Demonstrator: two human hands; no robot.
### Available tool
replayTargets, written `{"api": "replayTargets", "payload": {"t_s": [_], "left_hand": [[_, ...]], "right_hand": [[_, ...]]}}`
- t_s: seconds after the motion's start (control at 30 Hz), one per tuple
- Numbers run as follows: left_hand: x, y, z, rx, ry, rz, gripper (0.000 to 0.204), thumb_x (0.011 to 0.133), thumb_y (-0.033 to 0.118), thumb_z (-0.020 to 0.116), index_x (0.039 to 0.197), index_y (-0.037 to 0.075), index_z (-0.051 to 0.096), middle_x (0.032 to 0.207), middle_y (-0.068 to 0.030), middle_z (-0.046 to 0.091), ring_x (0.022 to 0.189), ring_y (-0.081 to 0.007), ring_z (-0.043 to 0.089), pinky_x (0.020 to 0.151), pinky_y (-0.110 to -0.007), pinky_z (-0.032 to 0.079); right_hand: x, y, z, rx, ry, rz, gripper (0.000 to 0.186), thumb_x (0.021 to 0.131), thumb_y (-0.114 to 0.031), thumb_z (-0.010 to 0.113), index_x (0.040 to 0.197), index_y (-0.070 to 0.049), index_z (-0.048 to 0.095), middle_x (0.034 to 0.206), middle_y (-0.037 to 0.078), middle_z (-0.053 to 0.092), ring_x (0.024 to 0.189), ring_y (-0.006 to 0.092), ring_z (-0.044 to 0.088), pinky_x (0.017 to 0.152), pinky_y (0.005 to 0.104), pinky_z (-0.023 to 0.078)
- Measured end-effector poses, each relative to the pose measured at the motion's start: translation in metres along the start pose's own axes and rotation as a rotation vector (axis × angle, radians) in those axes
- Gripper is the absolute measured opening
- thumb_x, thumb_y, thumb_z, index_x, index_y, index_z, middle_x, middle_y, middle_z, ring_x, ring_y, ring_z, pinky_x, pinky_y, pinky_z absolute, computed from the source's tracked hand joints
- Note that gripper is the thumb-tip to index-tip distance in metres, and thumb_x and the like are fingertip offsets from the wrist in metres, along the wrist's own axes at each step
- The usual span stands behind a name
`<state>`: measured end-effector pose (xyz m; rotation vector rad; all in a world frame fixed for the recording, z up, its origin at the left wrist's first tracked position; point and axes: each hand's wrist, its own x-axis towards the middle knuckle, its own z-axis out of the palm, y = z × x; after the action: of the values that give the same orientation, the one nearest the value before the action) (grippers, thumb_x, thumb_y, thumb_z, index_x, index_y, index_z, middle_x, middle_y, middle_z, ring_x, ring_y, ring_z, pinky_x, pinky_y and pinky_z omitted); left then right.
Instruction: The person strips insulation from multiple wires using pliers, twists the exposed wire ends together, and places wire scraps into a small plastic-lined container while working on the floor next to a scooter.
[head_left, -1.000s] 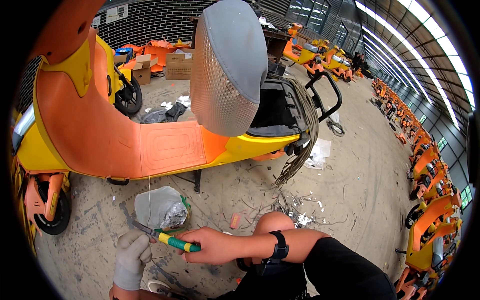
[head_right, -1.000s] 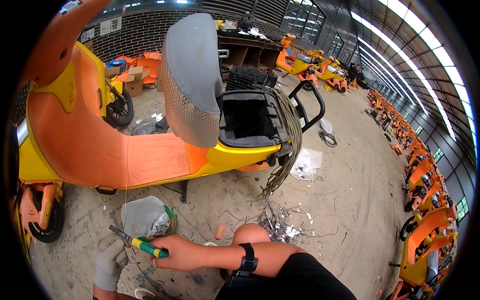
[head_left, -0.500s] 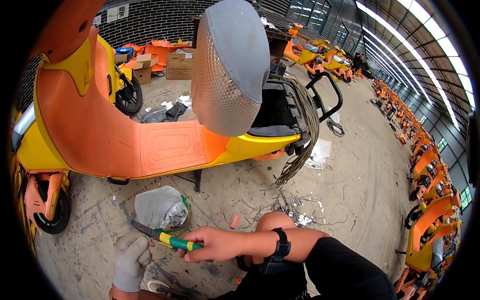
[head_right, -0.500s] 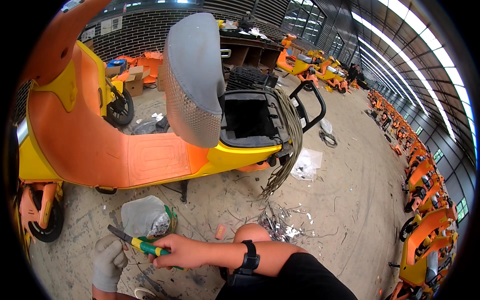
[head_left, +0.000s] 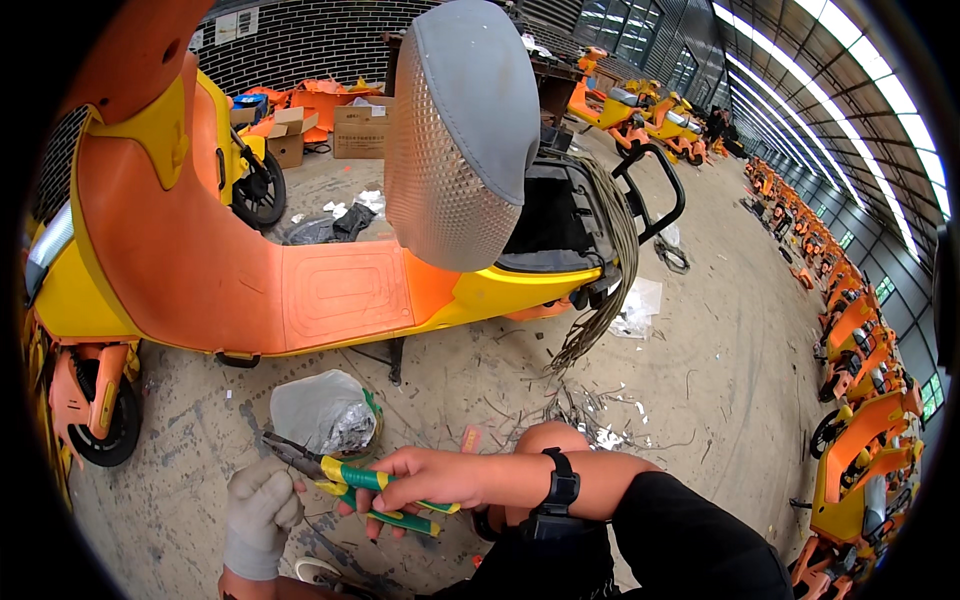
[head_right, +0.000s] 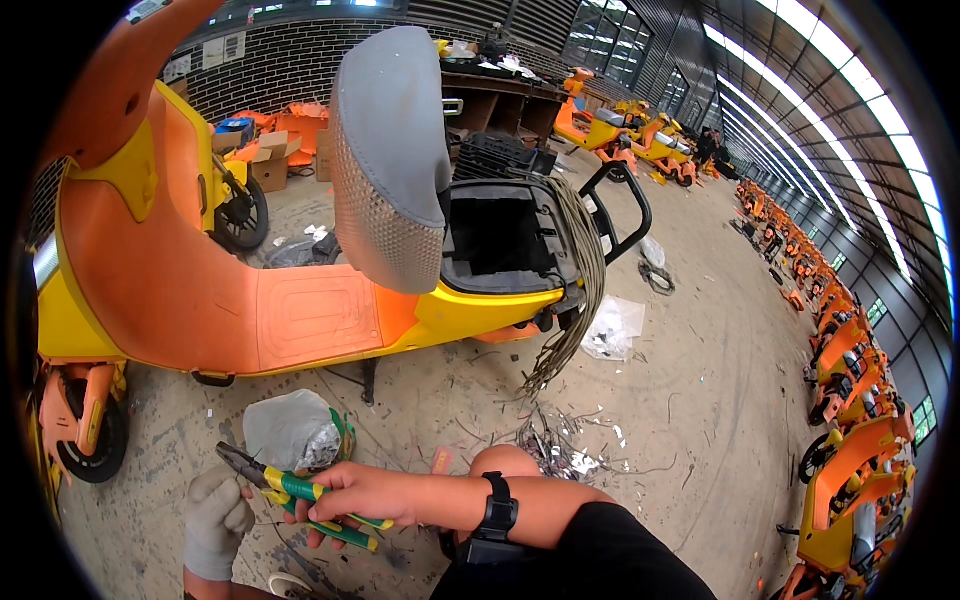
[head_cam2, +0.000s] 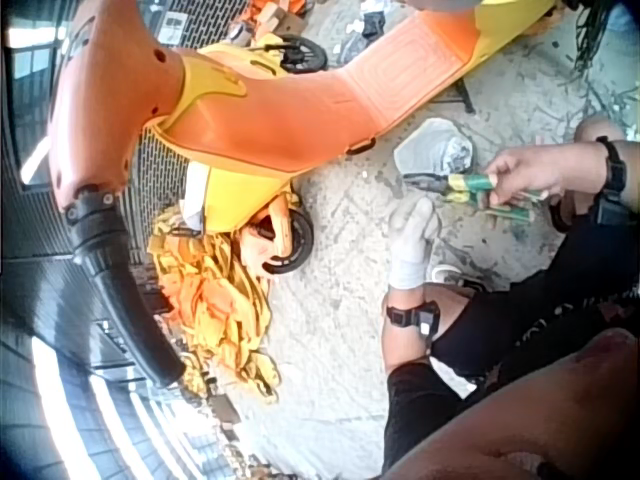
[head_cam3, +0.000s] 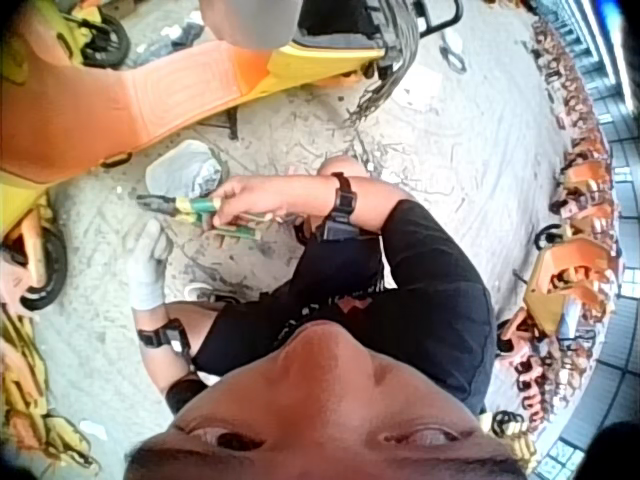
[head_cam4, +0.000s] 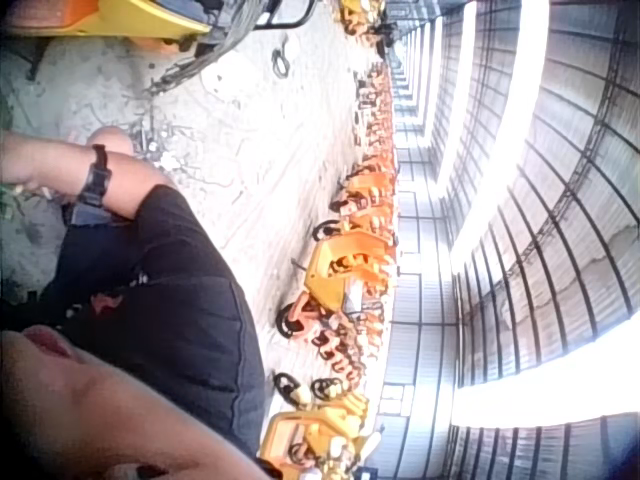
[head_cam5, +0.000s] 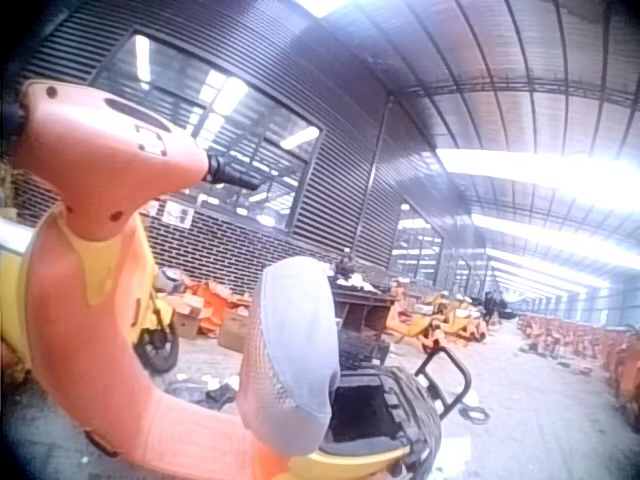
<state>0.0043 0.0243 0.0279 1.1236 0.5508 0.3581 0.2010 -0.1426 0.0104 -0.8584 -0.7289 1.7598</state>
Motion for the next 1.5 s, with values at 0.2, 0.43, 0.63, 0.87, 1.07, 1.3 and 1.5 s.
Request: {"api": "replayTargets", "payload": {"t_s": [0.2,0.43,0.63,0.87,1.07,1.3,1.5], "left_hand": [[0.004,0.004,0.007,0.120,0.058,-0.049,0.020,0.095,0.012,0.052,0.084,-0.003,0.058,0.055,0.0022,0.039,0.043,-0.0060,0.030,0.043,-0.024,0.023],[0.004,0.004,0.001,0.128,0.050,-0.115,0.019,0.094,0.011,0.053,0.084,-0.005,0.059,0.055,0.0018,0.040,0.043,-0.0063,0.030,0.042,-0.024,0.024],[0.004,0.002,-0.002,0.122,0.045,-0.102,0.020,0.094,0.011,0.053,0.084,-0.005,0.059,0.054,0.0019,0.040,0.042,-0.0059,0.030,0.041,-0.024,0.023],[0.000,0.002,0.008,0.017,0.048,-0.056,0.020,0.094,0.010,0.051,0.082,-0.005,0.057,0.052,0.0028,0.038,0.040,-0.0055,0.027,0.041,-0.024,0.023],[-0.004,0.008,0.012,0.029,0.033,-0.015,0.020,0.095,0.013,0.051,0.078,0.001,0.052,0.051,0.0047,0.034,0.039,-0.0048,0.026,0.040,-0.023,0.022],[-0.004,0.012,-0.004,0.134,-0.115,-0.008,0.022,0.097,0.020,0.057,0.097,0.000,0.066,0.064,0.0034,0.046,0.054,-0.0043,0.038,0.048,-0.022,0.028],[-0.003,0.005,-0.012,0.213,-0.155,0.009,0.025,0.100,0.019,0.052,0.098,-0.001,0.066,0.063,0.0035,0.044,0.054,-0.0045,0.037,0.049,-0.022,0.029]], "right_hand": [[0.004,0.006,-0.001,-0.334,0.097,-0.036,0.022,0.092,-0.012,0.063,0.109,0.002,0.063,0.124,0.009,0.059,0.096,0.0131,0.064,0.080,0.0271,0.051],[0.007,0.014,0.000,-0.844,0.201,-0.335,0.018,0.089,-0.015,0.069,0.100,-0.002,0.065,0.127,0.013,0.061,0.096,0.0126,0.058,0.084,0.0284,0.047],[0.007,0.015,0.005,-0.798,0.258,-0.168,0.020,0.090,-0.017,0.069,0.103,-0.003,0.066,0.117,0.009,0.066,0.089,0.0098,0.059,0.079,0.0271,0.048],[-0.002,0.002,0.002,-0.320,0.122,-0.047,0.027,0.093,-0.018,0.068,0.113,-0.001,0.066,0.091,0.000,0.067,0.082,0.0057,0.058,0.074,0.0225,0.047],[0.002,-0.004,-0.002,-0.159,0.027,-0.017,0.027,0.096,-0.014,0.062,0.117,0.002,0.063,0.115,0.011,0.065,0.094,0.0147,0.064,0.079,0.0283,0.052],[-0.003,0.000,0.003,0.210,-0.029,-0.008,0.027,0.096,-0.010,0.053,0.116,0.007,0.059,0.140,0.024,0.049,0.117,0.0380,0.060,0.093,0.0433,0.053],[0.003,-0.005,0.011,0.156,-0.005,-0.028,0.025,0.094,-0.007,0.056,0.115,0.007,0.060,0.145,0.026,0.043,0.124,0.0423,0.054,0.100,0.0490,0.049]]}}
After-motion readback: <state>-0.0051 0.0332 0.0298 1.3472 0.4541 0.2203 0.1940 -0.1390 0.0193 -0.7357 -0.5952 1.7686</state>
